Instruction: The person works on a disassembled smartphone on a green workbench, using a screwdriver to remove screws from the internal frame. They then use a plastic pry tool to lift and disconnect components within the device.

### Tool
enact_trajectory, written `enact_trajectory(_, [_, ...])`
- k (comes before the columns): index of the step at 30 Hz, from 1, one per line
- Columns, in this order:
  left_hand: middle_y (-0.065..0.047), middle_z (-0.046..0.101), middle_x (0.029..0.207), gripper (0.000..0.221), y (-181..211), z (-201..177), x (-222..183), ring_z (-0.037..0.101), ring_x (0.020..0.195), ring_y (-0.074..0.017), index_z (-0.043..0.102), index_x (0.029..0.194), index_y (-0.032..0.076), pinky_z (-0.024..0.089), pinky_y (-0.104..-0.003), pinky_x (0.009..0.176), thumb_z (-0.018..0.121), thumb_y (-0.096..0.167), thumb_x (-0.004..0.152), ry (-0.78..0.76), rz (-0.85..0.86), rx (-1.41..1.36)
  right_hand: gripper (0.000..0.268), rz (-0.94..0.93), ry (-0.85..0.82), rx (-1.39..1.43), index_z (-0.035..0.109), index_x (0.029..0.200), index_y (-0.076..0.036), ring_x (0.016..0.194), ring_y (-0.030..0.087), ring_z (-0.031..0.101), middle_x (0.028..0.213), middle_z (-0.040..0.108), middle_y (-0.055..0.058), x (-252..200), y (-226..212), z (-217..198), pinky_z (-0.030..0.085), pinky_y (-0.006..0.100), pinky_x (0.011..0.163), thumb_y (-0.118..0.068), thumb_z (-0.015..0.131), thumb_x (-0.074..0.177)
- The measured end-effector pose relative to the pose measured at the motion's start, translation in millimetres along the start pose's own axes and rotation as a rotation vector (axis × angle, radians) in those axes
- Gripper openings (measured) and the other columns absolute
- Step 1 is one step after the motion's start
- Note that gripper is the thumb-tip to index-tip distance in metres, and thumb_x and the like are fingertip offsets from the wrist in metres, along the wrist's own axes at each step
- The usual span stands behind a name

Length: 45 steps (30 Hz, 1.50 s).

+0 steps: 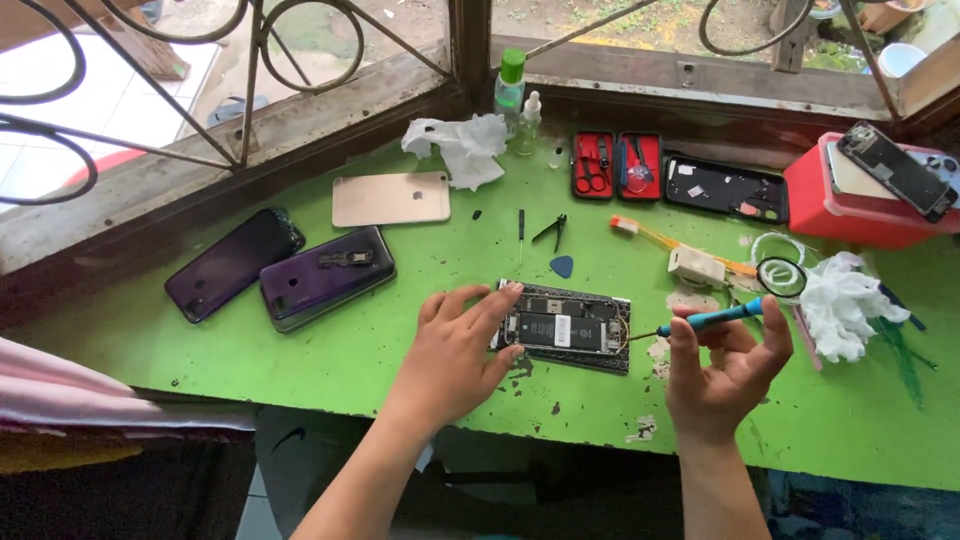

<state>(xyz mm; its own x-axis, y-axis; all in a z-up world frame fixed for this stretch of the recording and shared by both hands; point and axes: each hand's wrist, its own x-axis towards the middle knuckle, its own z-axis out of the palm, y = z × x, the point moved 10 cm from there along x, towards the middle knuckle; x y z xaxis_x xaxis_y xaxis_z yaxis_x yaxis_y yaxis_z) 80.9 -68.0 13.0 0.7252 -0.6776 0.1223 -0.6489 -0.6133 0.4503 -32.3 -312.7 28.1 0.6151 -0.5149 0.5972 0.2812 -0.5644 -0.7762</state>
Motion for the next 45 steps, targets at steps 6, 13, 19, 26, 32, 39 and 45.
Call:
enact_trajectory(6, [-0.002, 0.063, 0.142, 0.063, 0.4, -0.4, 0.3, 0.045, 0.136, -0.0293, 0.041, 0.154, 0.017, 0.027, -0.052, 0.110, 0.052, 0.047, 0.099, 0.005, 0.000, 0.004, 0.068, 0.059, 0.033, 0.048, 0.026, 0.156, -0.021, 0.092, 0.031, 0.069, 0.107, 0.067, 0.029, -0.2, 6.4, -4.2, 0.060, 0.041, 0.087, -0.011, 0.070, 0.105])
enact_trajectory(13, [-0.002, 0.062, 0.143, 0.063, -1.2, 3.1, -1.0, 0.044, 0.137, -0.0287, 0.040, 0.155, 0.018, 0.027, -0.051, 0.111, 0.051, 0.047, 0.100, -0.010, -0.007, 0.008, 0.068, 0.074, 0.033, 0.071, 0.025, 0.156, -0.021, 0.088, 0.032, 0.069, 0.108, 0.067, 0.033, -2.0, 11.1, -4.2, 0.062, 0.040, 0.080, -0.013, 0.069, 0.106])
enact_trajectory(19, [-0.001, 0.062, 0.142, 0.063, -0.4, 5.6, -1.4, 0.044, 0.137, -0.0284, 0.040, 0.154, 0.018, 0.027, -0.051, 0.111, 0.053, 0.046, 0.099, -0.007, -0.001, 0.024, 0.064, 0.032, 0.023, 0.116, 0.026, 0.155, -0.023, 0.095, 0.031, 0.069, 0.110, 0.068, 0.030, 0.9, 4.4, -3.0, 0.061, 0.039, 0.084, -0.013, 0.068, 0.108])
enact_trajectory(26, [0.000, 0.059, 0.147, 0.062, 1.4, 6.8, -0.9, 0.045, 0.136, -0.0274, 0.041, 0.154, 0.017, 0.029, -0.049, 0.109, 0.053, 0.044, 0.100, 0.042, 0.038, 0.075, 0.079, 0.027, 0.025, 0.075, 0.020, 0.159, -0.028, 0.103, 0.031, 0.066, 0.126, 0.062, 0.031, 0.2, 2.1, -3.2, 0.058, 0.042, 0.096, -0.001, 0.072, 0.107])
enact_trajectory(32, [0.001, 0.057, 0.150, 0.060, 1.1, 7.3, 0.7, 0.044, 0.136, -0.0269, 0.040, 0.154, 0.016, 0.028, -0.049, 0.109, 0.052, 0.040, 0.101, 0.036, 0.032, 0.063, 0.079, -0.006, -0.025, 0.053, 0.018, 0.162, -0.029, 0.103, 0.032, 0.067, 0.125, 0.064, 0.034, -0.5, 4.6, 1.2, 0.058, 0.040, 0.094, -0.001, 0.069, 0.108])
enact_trajectory(39, [-0.005, 0.069, 0.132, 0.065, -0.9, 7.8, 3.4, 0.046, 0.135, -0.0306, 0.035, 0.155, 0.013, 0.029, -0.051, 0.107, 0.055, 0.040, 0.100, 0.026, 0.013, 0.028, 0.079, -0.027, -0.038, 0.042, 0.019, 0.161, -0.030, 0.102, 0.032, 0.067, 0.127, 0.065, 0.034, 0.8, 3.7, 4.1, 0.057, 0.039, 0.091, 0.001, 0.068, 0.108])
enact_trajectory(45, [-0.006, 0.068, 0.131, 0.067, -1.2, 5.7, 3.6, 0.047, 0.134, -0.0294, 0.037, 0.155, 0.010, 0.030, -0.050, 0.107, 0.056, 0.039, 0.098, 0.055, 0.022, 0.028, 0.072, -0.020, -0.036, 0.027, 0.020, 0.156, -0.026, 0.100, 0.032, 0.068, 0.124, 0.066, 0.034, 3.2, 3.8, 5.0, 0.058, 0.040, 0.092, -0.002, 0.068, 0.108])
